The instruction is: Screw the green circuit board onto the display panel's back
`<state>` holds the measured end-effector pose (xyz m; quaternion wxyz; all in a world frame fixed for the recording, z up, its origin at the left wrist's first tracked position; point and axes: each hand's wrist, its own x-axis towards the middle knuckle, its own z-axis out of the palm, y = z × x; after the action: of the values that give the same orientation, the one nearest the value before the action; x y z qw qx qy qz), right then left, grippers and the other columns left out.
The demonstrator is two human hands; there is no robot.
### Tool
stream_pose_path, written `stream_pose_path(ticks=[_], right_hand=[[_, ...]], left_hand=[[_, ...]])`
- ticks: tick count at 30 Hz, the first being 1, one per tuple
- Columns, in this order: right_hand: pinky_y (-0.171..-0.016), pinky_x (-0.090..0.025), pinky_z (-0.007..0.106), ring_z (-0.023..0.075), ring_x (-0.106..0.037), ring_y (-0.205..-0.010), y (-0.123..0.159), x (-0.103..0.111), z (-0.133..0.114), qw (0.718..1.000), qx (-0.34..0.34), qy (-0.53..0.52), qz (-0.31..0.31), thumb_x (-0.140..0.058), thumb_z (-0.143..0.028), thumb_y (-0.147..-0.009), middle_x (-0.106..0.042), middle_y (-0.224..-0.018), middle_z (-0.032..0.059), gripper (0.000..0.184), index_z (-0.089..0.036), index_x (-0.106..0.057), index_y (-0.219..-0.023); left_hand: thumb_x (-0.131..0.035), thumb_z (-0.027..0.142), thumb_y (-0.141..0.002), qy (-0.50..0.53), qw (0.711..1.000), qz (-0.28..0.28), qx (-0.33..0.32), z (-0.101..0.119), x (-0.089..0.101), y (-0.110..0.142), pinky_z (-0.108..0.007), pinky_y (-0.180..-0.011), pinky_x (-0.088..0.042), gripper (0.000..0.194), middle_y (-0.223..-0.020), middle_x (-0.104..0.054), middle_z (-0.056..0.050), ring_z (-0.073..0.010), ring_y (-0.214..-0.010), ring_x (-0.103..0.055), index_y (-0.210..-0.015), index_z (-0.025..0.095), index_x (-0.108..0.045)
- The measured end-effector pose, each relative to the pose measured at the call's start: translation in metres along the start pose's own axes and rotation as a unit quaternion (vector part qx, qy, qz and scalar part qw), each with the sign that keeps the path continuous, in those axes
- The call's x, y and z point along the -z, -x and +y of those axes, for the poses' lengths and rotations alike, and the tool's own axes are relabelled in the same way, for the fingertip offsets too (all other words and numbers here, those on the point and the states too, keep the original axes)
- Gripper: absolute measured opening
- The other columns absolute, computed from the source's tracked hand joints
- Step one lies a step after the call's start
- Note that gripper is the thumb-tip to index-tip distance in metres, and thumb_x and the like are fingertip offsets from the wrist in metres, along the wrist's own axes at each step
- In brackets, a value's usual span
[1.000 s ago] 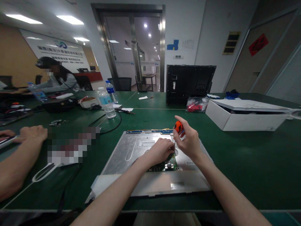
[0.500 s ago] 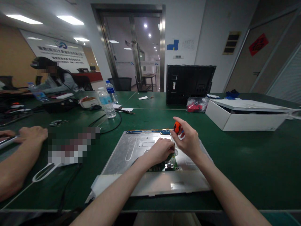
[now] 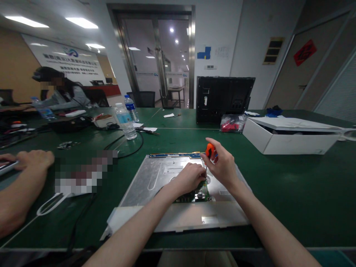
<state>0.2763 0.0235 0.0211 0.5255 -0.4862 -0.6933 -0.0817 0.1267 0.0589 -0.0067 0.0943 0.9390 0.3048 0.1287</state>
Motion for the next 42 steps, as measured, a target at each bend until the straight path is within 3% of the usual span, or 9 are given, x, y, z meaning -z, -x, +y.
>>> stream_pose_path(ticks=[4,10,27,42], right_hand=[[-0.059,-0.046,0.025,0.0129,-0.056,-0.058,0.0002,0.0015,-0.0008,1.0,0.003,-0.002,-0.005,-0.061,-0.032,-0.087,-0.067,-0.084,0.0025,0.041,-0.018,-0.056,-0.125],[-0.055,-0.042,0.023,0.0123,-0.054,-0.052,0.0004,0.0014,-0.0013,1.0,-0.01,0.003,-0.015,-0.055,-0.028,-0.088,-0.06,-0.067,-0.0027,0.04,-0.017,-0.054,-0.127],[-0.053,-0.044,0.023,0.0108,-0.054,-0.05,0.0002,0.0023,0.0021,1.0,-0.011,-0.001,0.024,-0.055,-0.03,-0.089,-0.062,-0.07,-0.0029,0.037,-0.019,-0.054,-0.124],[-0.055,-0.043,0.023,0.0106,-0.054,-0.051,0.0021,-0.0004,0.0032,1.0,-0.006,0.004,0.014,-0.056,-0.031,-0.089,-0.065,-0.076,-0.0007,0.037,-0.018,-0.056,-0.124]], left_hand=[[-0.059,0.011,-0.085,0.002,1.0,0.0,-0.001,-0.0006,-0.0008,0.0,-0.031,-0.081,-0.049,0.012,-0.091,-0.073,-0.008,-0.0221,-0.089,-0.067,-0.087,0.015,-0.07],[-0.058,0.012,-0.086,0.004,1.0,0.003,-0.003,-0.0007,-0.0013,0.0002,-0.031,-0.083,-0.049,0.013,-0.093,-0.073,-0.008,-0.0222,-0.09,-0.067,-0.089,0.016,-0.07],[-0.06,0.012,-0.087,-0.017,1.0,-0.009,0.009,0.0046,0.0056,0.0014,-0.031,-0.078,-0.048,0.011,-0.087,-0.072,-0.006,-0.021,-0.083,-0.066,-0.086,0.015,-0.07],[-0.062,0.012,-0.086,-0.018,1.0,-0.01,0.005,0.0046,0.0048,0.0003,-0.03,-0.077,-0.047,0.009,-0.089,-0.073,-0.007,-0.0211,-0.084,-0.066,-0.086,0.015,-0.071]])
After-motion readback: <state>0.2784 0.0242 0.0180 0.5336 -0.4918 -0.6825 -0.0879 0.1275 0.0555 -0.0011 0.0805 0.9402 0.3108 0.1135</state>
